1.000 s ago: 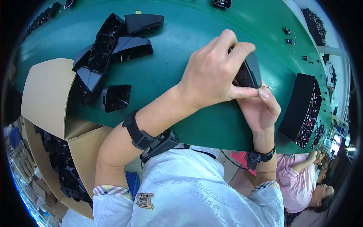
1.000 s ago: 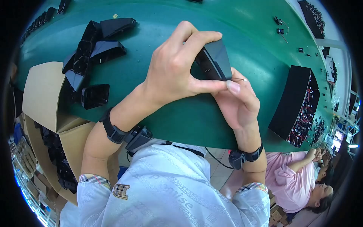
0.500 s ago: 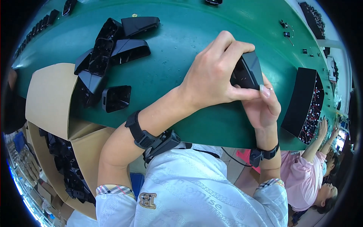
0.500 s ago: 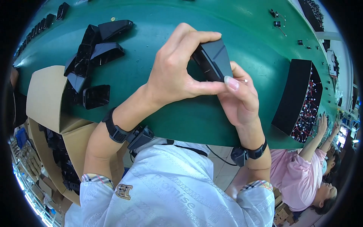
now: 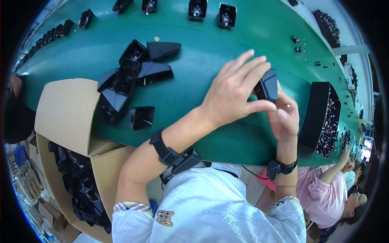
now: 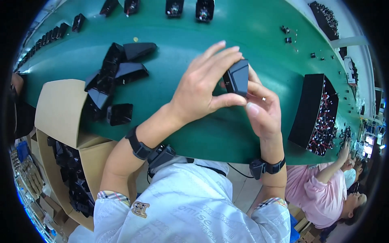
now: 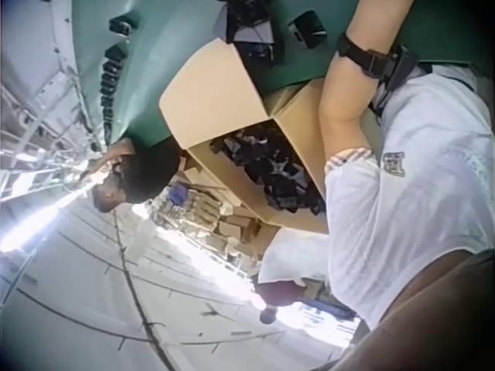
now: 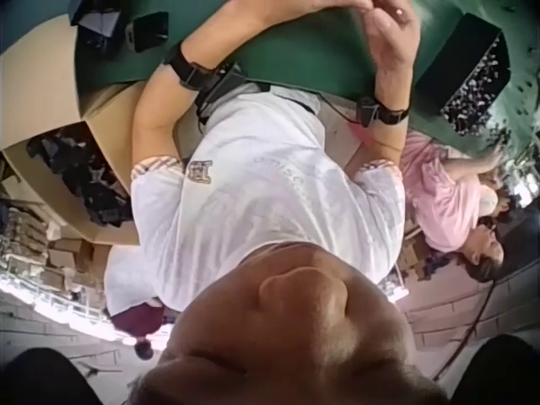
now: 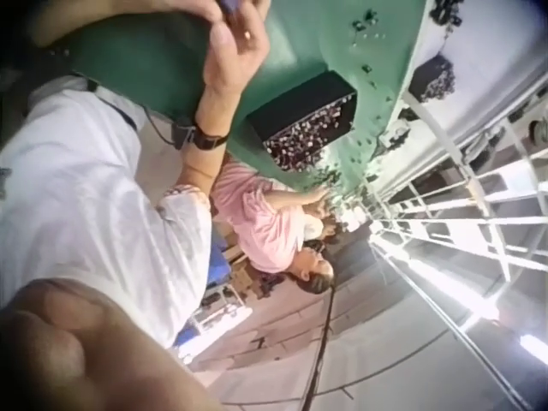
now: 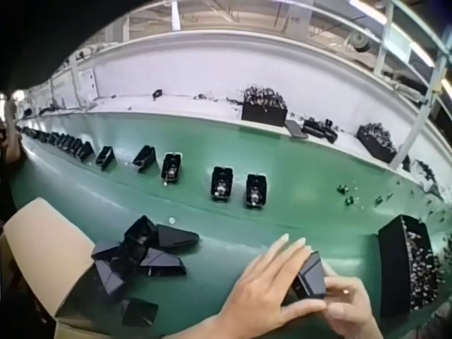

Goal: The person picks up a black plastic housing and a circuit board with wires, fits the board into the housing, and presses the components together. After assembling the unit, they place it onto the green table and reach into a cardboard box to retrieve another housing.

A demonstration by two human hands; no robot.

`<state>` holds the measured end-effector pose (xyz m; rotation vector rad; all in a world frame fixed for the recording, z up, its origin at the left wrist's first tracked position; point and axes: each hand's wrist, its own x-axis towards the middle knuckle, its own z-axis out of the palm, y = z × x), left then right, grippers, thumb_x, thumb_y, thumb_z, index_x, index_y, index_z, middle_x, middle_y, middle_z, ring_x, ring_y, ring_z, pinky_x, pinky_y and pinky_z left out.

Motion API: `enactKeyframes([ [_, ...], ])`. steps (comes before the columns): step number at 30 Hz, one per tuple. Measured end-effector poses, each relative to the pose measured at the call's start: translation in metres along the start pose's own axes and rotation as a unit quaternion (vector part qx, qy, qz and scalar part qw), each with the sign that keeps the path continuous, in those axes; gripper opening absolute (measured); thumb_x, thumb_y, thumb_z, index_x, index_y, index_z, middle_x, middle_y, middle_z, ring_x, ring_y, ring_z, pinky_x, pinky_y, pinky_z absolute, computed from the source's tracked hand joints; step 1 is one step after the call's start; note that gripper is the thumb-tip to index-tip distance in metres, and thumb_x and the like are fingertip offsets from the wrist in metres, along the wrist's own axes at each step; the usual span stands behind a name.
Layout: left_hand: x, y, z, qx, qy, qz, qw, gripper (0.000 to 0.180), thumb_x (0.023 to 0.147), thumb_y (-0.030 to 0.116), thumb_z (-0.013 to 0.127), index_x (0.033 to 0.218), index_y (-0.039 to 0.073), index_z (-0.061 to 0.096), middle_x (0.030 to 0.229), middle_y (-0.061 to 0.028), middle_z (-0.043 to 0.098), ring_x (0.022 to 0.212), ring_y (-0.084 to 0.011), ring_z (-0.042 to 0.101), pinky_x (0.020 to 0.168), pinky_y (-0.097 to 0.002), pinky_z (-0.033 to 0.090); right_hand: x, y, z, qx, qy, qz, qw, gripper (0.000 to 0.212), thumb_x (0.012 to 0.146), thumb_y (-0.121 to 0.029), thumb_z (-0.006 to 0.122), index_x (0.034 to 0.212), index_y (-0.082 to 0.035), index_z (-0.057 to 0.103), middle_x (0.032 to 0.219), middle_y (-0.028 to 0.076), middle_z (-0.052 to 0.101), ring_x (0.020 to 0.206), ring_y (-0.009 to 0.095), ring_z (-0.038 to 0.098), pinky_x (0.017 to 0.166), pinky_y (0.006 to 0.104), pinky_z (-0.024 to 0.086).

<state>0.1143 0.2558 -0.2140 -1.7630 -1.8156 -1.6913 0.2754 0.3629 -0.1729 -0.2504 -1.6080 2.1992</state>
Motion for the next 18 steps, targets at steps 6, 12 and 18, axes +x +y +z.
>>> enactKeyframes([
  [6,0.005,0.0,-0.006,-0.146,-0.037,-0.095,0.984,0.074,0.105,0.053,0.044,0.149,-0.006,0.04,0.152,-0.0285,0.042,0.14,-0.0438,0.045,0.114,-0.0443,0.039,0.028,-0.006,0.002,-0.251,-0.021,-0.101,0.962,0.044,0.081,0.005,0.075,0.124,0.003,0.068,0.158,0.025,0.035,0.127,0.029,0.059,0.096,0.0396,0.057],
  [12,0.007,-0.004,-0.014,-0.151,0.016,-0.147,0.977,0.073,0.104,0.046,0.05,0.147,-0.011,0.035,0.15,-0.0336,0.036,0.14,-0.0452,0.04,0.115,-0.047,0.034,0.08,-0.027,0.009,-0.55,0.024,-0.146,0.822,0.037,0.078,-0.002,0.078,0.114,0.0,0.073,0.153,0.017,0.045,0.115,0.025,0.066,0.091,0.037,0.056],
  [18,0.006,-0.006,-0.017,-0.011,0.051,-0.13,0.99,0.044,0.09,0.015,0.066,0.127,-0.003,0.052,0.135,-0.0275,0.044,0.12,-0.0474,0.051,0.102,-0.0515,0.044,0.16,-0.002,-0.05,-0.674,-0.007,-0.175,0.718,0.039,0.077,-0.005,0.078,0.115,-0.005,0.073,0.151,0.014,0.047,0.121,0.033,0.06,0.1,0.0416,0.051],
])
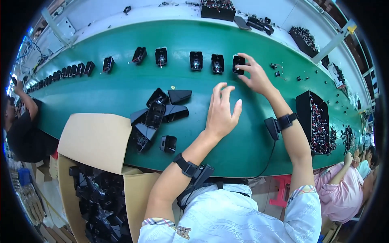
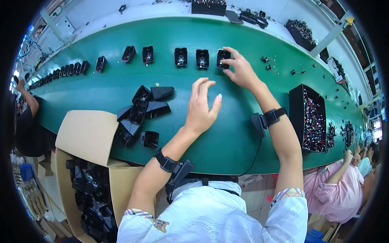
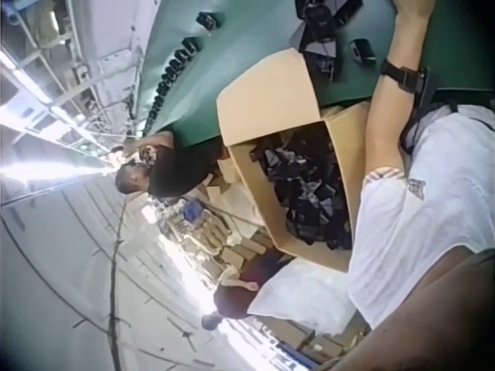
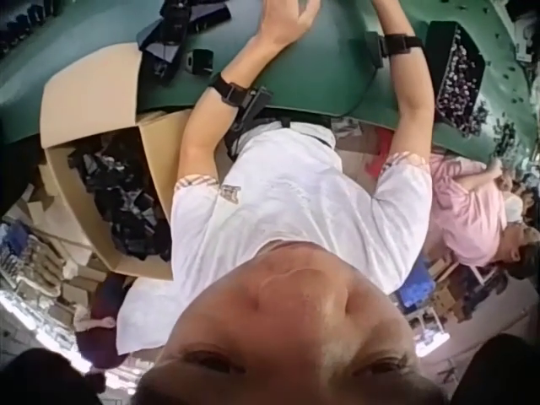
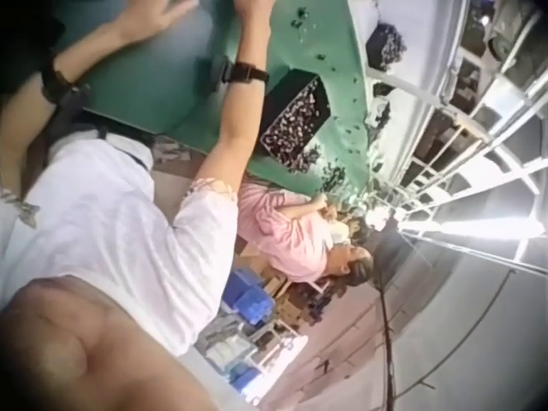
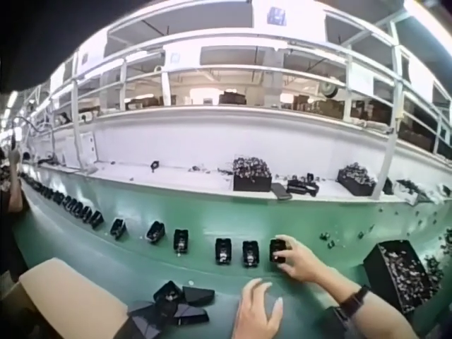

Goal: The person picks up a black plastic housing and a circuit board with wires, fits the board into the housing, and presses the components together. After assembling the unit, they place it onto the green table and reach into a cardboard box to retrieve another housing.

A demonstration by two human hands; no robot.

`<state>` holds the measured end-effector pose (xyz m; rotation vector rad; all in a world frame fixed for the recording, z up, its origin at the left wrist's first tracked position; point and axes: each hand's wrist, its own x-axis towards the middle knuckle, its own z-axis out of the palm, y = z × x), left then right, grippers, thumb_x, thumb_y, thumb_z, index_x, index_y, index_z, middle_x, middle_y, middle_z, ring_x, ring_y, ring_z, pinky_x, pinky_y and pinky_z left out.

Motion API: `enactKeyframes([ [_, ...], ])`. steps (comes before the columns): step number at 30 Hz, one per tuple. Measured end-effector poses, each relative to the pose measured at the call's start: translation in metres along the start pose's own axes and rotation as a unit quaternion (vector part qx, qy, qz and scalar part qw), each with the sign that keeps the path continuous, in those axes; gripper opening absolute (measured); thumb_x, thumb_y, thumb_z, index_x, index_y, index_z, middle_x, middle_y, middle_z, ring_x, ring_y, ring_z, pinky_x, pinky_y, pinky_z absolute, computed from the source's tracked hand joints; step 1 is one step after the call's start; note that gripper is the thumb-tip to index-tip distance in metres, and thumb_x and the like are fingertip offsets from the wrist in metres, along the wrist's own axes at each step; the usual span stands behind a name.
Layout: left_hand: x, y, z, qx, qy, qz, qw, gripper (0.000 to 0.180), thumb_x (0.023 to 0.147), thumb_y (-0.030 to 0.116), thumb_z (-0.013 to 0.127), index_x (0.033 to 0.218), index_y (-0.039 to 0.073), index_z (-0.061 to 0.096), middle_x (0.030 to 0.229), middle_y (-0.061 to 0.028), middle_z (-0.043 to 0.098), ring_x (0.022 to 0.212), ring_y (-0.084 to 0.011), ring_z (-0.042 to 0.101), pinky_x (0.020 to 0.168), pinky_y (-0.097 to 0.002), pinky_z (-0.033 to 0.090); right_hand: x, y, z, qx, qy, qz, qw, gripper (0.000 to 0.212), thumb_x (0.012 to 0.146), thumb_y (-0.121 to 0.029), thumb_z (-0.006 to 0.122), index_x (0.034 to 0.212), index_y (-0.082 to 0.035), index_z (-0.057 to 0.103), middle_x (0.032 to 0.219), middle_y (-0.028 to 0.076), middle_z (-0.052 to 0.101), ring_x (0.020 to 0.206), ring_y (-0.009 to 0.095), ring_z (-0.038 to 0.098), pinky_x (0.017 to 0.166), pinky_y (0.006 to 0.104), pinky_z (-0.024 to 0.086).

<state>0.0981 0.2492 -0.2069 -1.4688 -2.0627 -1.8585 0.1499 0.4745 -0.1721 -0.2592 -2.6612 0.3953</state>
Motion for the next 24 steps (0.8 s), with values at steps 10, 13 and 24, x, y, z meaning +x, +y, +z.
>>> enactKeyframes([
  [10,-0.001,0.005,-0.001,0.012,-0.045,-0.017,0.999,0.037,0.086,0.009,0.067,0.119,-0.001,0.055,0.133,-0.0248,0.045,0.119,-0.0451,0.052,0.099,-0.0493,0.047,0.017,0.013,0.005,0.018,-0.066,0.018,0.997,0.039,0.074,-0.006,0.077,0.112,-0.009,0.075,0.15,0.01,0.048,0.128,0.034,0.054,0.106,0.0441,0.047],
  [13,-0.001,0.007,-0.001,0.019,-0.057,-0.018,0.998,0.036,0.086,0.008,0.067,0.118,-0.001,0.056,0.133,-0.0248,0.045,0.117,-0.0446,0.053,0.098,-0.0493,0.047,0.013,0.017,0.003,0.005,-0.054,0.0,0.999,0.041,0.074,-0.007,0.077,0.115,-0.01,0.074,0.151,0.011,0.047,0.128,0.034,0.055,0.106,0.0439,0.047],
  [24,-0.001,0.082,-0.07,0.04,0.045,0.018,0.998,0.015,0.085,0.004,0.07,0.1,0.003,0.071,0.088,-0.0127,0.072,0.082,-0.0227,0.072,0.08,-0.0333,0.058,-0.072,0.093,-0.064,0.001,0.211,0.294,0.932,0.044,0.08,-0.013,0.075,0.124,-0.013,0.067,0.137,0.015,0.057,0.125,0.032,0.058,0.104,0.0423,0.049],
])
